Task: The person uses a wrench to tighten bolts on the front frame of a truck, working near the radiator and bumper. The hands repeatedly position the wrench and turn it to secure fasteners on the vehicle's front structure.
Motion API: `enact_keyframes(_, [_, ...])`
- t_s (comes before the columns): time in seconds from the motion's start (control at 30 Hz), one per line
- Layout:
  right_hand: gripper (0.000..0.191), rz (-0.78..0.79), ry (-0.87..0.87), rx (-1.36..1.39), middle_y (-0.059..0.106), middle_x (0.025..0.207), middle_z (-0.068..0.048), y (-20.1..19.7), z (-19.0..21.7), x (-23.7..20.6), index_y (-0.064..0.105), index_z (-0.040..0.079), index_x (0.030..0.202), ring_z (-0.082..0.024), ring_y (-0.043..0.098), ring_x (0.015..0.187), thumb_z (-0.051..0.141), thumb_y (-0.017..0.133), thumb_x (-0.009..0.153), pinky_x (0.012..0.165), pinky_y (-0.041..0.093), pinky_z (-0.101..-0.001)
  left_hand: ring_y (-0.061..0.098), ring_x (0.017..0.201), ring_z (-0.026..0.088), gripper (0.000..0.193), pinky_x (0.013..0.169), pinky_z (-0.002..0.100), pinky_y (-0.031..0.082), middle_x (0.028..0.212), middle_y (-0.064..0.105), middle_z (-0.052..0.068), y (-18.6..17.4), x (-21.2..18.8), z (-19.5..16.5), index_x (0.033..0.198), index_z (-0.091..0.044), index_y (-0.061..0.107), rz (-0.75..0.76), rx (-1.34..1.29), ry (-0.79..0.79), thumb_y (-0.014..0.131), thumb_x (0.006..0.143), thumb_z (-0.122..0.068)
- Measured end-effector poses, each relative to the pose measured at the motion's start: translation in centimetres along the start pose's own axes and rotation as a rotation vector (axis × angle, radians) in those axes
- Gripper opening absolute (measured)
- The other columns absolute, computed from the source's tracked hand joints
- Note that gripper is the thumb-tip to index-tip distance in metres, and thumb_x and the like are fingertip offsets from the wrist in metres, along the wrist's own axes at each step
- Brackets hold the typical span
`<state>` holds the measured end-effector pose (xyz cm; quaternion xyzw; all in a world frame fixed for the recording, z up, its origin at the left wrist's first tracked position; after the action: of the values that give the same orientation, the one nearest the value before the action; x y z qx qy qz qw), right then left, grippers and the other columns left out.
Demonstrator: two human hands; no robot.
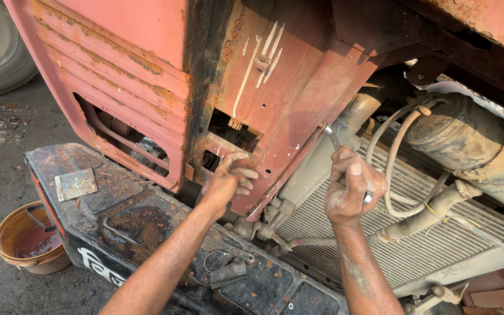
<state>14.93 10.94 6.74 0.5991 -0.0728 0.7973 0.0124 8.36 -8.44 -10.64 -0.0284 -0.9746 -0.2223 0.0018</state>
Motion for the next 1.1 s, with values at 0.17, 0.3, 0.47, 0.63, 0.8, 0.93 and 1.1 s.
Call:
enact_keyframes(0.17, [0.056, 0.007, 0.009, -0.029, 0.038, 0.051, -0.007, -0.1, 0.0, 0.1, 0.050, -0.001, 0.062, -0.016, 0.033, 0.049, 0.033, 0.048, 0.106, 0.053, 0.034, -0.0352, 0.064, 0.074, 0.012, 0.055, 0.070, 0.030, 0.058, 0.100, 0.073, 0.010, 0.5, 0.7, 0.5, 0.142, -0.017, 0.045, 0.020, 0.055, -0.005, 0.040, 0.092, 0.006])
enact_keyframes(0.3, [0.056, 0.013, 0.005, -0.039, 0.038, 0.051, -0.006, -0.3, 0.0, 0.1, 0.049, 0.001, 0.061, -0.015, 0.032, 0.049, 0.034, 0.048, 0.106, 0.056, 0.038, -0.0361, 0.064, 0.072, 0.012, 0.054, 0.069, 0.031, 0.058, 0.097, 0.072, 0.010, 0.9, 1.1, 0.8, 0.141, -0.016, 0.043, 0.031, 0.069, -0.006, 0.040, 0.092, 0.006])
enact_keyframes(0.47, [0.056, 0.016, 0.012, -0.046, 0.037, 0.051, -0.005, -0.2, 0.1, 0.0, 0.048, 0.001, 0.061, -0.015, 0.032, 0.049, 0.034, 0.047, 0.107, 0.056, 0.039, -0.0358, 0.061, 0.067, 0.011, 0.054, 0.066, 0.030, 0.054, 0.092, 0.073, 0.010, 1.1, 0.9, 0.9, 0.141, -0.018, 0.041, 0.020, 0.116, 0.037, 0.040, 0.093, 0.007])
enact_keyframes(0.63, [0.055, 0.008, 0.021, -0.018, 0.038, 0.051, -0.006, -0.2, 0.0, 0.1, 0.049, 0.000, 0.062, -0.016, 0.033, 0.050, 0.034, 0.048, 0.106, 0.054, 0.034, -0.0335, 0.060, 0.064, 0.010, 0.060, 0.064, 0.030, 0.054, 0.091, 0.074, 0.009, 1.5, 0.3, 1.2, 0.145, -0.019, 0.040, -0.012, 0.144, 0.042, 0.041, 0.093, 0.009])
enact_keyframes(0.8, [0.056, 0.026, 0.014, -0.064, 0.037, 0.050, -0.004, -0.3, -0.1, 0.1, 0.048, 0.002, 0.060, -0.014, 0.031, 0.048, 0.034, 0.047, 0.106, 0.057, 0.038, -0.0350, 0.061, 0.065, 0.009, 0.060, 0.065, 0.030, 0.054, 0.092, 0.074, 0.009, 1.8, 0.1, 1.2, 0.147, -0.019, 0.039, -0.017, 0.137, 0.049, 0.042, 0.094, 0.008])
enact_keyframes(0.93, [0.055, 0.026, 0.004, -0.056, 0.038, 0.052, -0.005, -0.4, 0.1, 0.0, 0.048, 0.002, 0.061, -0.014, 0.032, 0.049, 0.034, 0.048, 0.106, 0.056, 0.038, -0.0343, 0.061, 0.064, 0.009, 0.064, 0.066, 0.030, 0.055, 0.093, 0.074, 0.008, 1.6, 0.6, 0.9, 0.148, -0.018, 0.037, -0.012, 0.189, 0.029, 0.040, 0.091, 0.010])
enact_keyframes(1.1, [0.054, 0.027, 0.032, -0.066, 0.042, 0.054, -0.006, -0.5, 0.1, 0.0, 0.049, 0.001, 0.062, -0.015, 0.035, 0.050, 0.033, 0.048, 0.106, 0.055, 0.039, -0.0337, 0.063, 0.063, 0.011, 0.072, 0.064, 0.030, 0.056, 0.094, 0.075, 0.011, 1.4, 1.1, 0.8, 0.154, -0.016, 0.032, 0.031, 0.271, 0.042, 0.039, 0.088, 0.011])
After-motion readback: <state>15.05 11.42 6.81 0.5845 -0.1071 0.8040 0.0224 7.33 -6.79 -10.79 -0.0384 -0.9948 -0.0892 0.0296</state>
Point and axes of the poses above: each hand's wrist, its own x-axis towards the middle knuckle, its own y-axis out of the palm, z = x × y, the point moved 2 cm from there along x, towards the middle knuckle
